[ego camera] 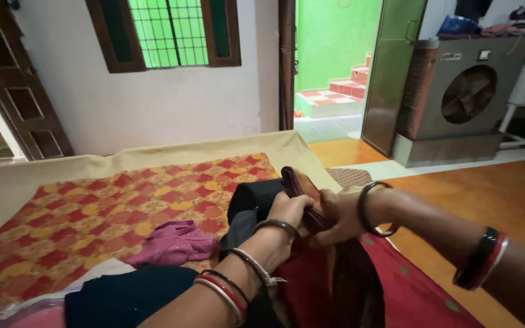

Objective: The person folds a red patterned saree and places it into a black duffel bag on a bed. The person then folds a pink cloth and places it into the same bag.

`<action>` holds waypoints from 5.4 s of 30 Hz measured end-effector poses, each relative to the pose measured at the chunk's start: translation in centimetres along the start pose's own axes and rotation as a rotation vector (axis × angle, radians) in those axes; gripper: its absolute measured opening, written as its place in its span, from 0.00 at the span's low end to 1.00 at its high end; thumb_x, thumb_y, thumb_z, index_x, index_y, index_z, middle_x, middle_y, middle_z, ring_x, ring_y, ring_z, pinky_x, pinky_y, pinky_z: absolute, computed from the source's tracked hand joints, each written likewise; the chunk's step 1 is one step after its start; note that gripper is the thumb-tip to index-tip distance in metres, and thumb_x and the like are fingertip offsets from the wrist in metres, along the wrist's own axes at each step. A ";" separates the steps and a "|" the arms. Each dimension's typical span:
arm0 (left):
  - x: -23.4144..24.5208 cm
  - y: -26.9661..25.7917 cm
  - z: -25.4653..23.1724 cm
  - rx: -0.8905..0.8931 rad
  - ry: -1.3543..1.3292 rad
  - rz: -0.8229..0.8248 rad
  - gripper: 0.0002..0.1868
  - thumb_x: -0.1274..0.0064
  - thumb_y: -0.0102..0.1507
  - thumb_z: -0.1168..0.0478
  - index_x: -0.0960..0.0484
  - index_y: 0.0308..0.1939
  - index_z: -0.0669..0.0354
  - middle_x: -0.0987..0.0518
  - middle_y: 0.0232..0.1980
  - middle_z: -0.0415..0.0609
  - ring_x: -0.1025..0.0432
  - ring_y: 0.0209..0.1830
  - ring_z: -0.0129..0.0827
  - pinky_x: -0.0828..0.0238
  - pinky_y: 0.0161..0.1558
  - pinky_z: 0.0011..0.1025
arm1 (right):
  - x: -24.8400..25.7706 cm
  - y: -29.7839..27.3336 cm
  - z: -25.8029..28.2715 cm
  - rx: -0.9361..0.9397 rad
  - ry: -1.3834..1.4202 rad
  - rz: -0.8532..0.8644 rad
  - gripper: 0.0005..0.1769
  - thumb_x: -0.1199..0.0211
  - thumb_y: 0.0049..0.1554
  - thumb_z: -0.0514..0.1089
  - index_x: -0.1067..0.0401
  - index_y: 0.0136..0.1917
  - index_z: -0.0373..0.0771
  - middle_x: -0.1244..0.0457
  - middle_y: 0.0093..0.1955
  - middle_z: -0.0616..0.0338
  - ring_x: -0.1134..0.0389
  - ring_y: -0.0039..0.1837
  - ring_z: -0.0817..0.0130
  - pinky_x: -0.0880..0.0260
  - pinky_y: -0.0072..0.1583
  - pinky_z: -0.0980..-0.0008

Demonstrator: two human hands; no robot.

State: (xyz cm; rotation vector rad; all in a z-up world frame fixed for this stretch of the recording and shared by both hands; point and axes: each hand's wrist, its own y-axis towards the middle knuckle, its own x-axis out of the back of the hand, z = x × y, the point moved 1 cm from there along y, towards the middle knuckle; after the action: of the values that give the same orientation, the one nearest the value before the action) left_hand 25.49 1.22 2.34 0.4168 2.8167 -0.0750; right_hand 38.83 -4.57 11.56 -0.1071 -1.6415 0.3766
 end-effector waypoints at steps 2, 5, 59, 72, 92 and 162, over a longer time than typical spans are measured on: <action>0.6 1.1 1.8 -0.108 0.001 0.142 0.14 0.47 0.60 0.62 0.18 0.46 0.69 0.17 0.39 0.55 0.20 0.35 0.38 0.21 0.37 0.33 | -1.3 1.4 -1.1 -0.047 -0.029 -0.034 0.42 0.35 0.49 0.68 0.33 0.63 0.35 0.27 0.48 0.47 0.24 0.51 0.56 0.26 0.51 0.61; 1.5 2.7 4.7 0.038 0.176 0.074 0.23 0.45 0.65 0.45 0.22 0.51 0.61 0.18 0.44 0.48 0.24 0.42 0.31 0.25 0.41 0.31 | -2.8 4.4 -5.1 0.005 -0.039 -0.111 0.29 0.36 0.50 0.60 0.25 0.60 0.42 0.28 0.51 0.48 0.26 0.53 0.56 0.27 0.53 0.59; 29.5 -6.0 -0.6 0.581 1.188 0.107 0.61 0.35 0.57 0.41 0.59 0.86 0.33 0.26 0.73 0.53 0.28 0.70 0.61 0.31 0.65 0.51 | -13.4 11.8 -17.5 0.039 -0.032 0.092 0.41 0.36 0.55 0.62 0.46 0.78 0.59 0.44 0.74 0.49 0.39 0.72 0.48 0.36 0.69 0.50; 27.4 -3.7 1.1 0.023 1.400 0.180 0.57 0.38 0.55 0.35 0.48 0.78 0.56 0.42 0.80 0.54 0.48 0.81 0.38 0.51 0.76 0.31 | -12.3 12.6 -7.8 0.277 -0.117 -0.050 0.53 0.30 0.52 0.64 0.54 0.82 0.56 0.58 0.83 0.51 0.54 0.82 0.50 0.48 0.76 0.49; 24.3 -9.4 -3.8 0.435 1.195 0.077 0.62 0.36 0.55 0.41 0.61 0.83 0.37 0.17 0.60 0.51 0.27 0.38 0.30 0.26 0.33 0.28 | -15.5 11.8 -10.2 0.247 -0.523 0.214 0.47 0.42 0.56 0.72 0.54 0.82 0.63 0.72 0.89 0.61 0.77 0.87 0.47 0.65 0.81 0.43; -20.0 6.9 18.0 0.143 0.580 0.139 0.56 0.38 0.55 0.55 0.54 0.82 0.49 0.56 0.81 0.50 0.23 0.62 0.54 0.20 0.57 0.42 | -11.8 7.0 -26.5 -0.460 0.687 -0.410 0.17 0.48 0.63 0.43 0.25 0.62 0.44 0.26 0.50 0.53 0.22 0.41 0.64 0.23 0.49 0.64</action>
State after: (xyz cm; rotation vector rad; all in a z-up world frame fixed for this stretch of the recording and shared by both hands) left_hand 50.83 0.58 -9.06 0.7740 3.3485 -0.1468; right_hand 65.12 3.30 -0.21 -0.2131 -1.0013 -0.3343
